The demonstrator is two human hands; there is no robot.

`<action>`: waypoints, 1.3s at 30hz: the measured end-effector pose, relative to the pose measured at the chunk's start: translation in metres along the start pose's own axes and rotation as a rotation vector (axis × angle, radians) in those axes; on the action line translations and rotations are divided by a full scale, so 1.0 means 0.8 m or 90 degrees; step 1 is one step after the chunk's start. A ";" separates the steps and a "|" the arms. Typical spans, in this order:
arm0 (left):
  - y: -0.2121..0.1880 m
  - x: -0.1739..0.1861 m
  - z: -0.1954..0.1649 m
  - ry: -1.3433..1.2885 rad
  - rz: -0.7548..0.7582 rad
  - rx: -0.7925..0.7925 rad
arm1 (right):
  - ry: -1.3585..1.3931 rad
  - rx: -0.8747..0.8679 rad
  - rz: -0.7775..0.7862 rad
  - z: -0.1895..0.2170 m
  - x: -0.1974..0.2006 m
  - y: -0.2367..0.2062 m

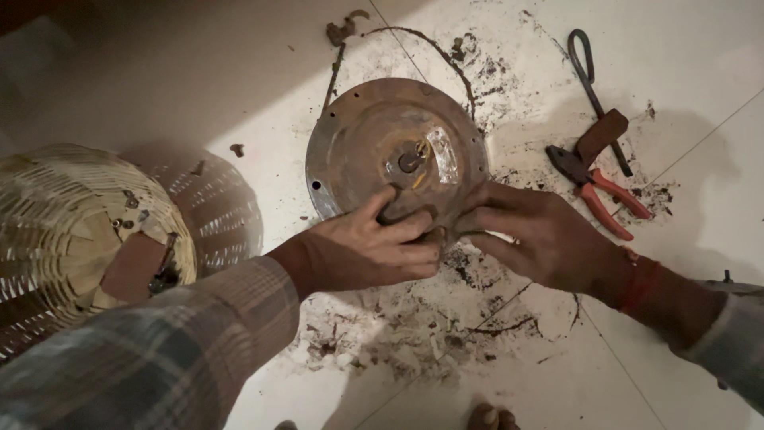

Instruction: The person repairs a ceiling fan motor on the floor. They thread a yellow wire through the stator, fit a metal ring around it, flip the rotor disc over, and use pliers while positioning and pressing parts together, working the components by hand.

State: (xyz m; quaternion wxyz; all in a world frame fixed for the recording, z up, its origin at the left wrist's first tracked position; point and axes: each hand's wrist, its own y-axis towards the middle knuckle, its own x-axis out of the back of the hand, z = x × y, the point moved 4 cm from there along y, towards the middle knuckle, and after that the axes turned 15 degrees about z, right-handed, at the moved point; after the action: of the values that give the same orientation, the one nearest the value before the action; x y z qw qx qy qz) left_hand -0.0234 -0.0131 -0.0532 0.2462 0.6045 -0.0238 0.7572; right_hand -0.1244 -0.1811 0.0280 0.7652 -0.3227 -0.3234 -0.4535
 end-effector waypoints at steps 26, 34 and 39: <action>-0.002 -0.006 -0.002 0.039 -0.001 0.009 | 0.098 -0.027 -0.061 -0.017 -0.009 0.005; -0.002 -0.001 0.000 0.005 0.000 -0.002 | 0.137 -0.007 -0.071 -0.021 -0.010 0.003; -0.002 -0.001 -0.001 0.025 0.006 0.004 | 0.117 -0.107 -0.026 -0.032 -0.014 0.002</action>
State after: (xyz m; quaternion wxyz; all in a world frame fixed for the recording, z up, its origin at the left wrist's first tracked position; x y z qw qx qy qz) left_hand -0.0232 -0.0118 -0.0549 0.2410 0.5904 -0.0195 0.7700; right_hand -0.1222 -0.1954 0.0039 0.7524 -0.3360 -0.2193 -0.5224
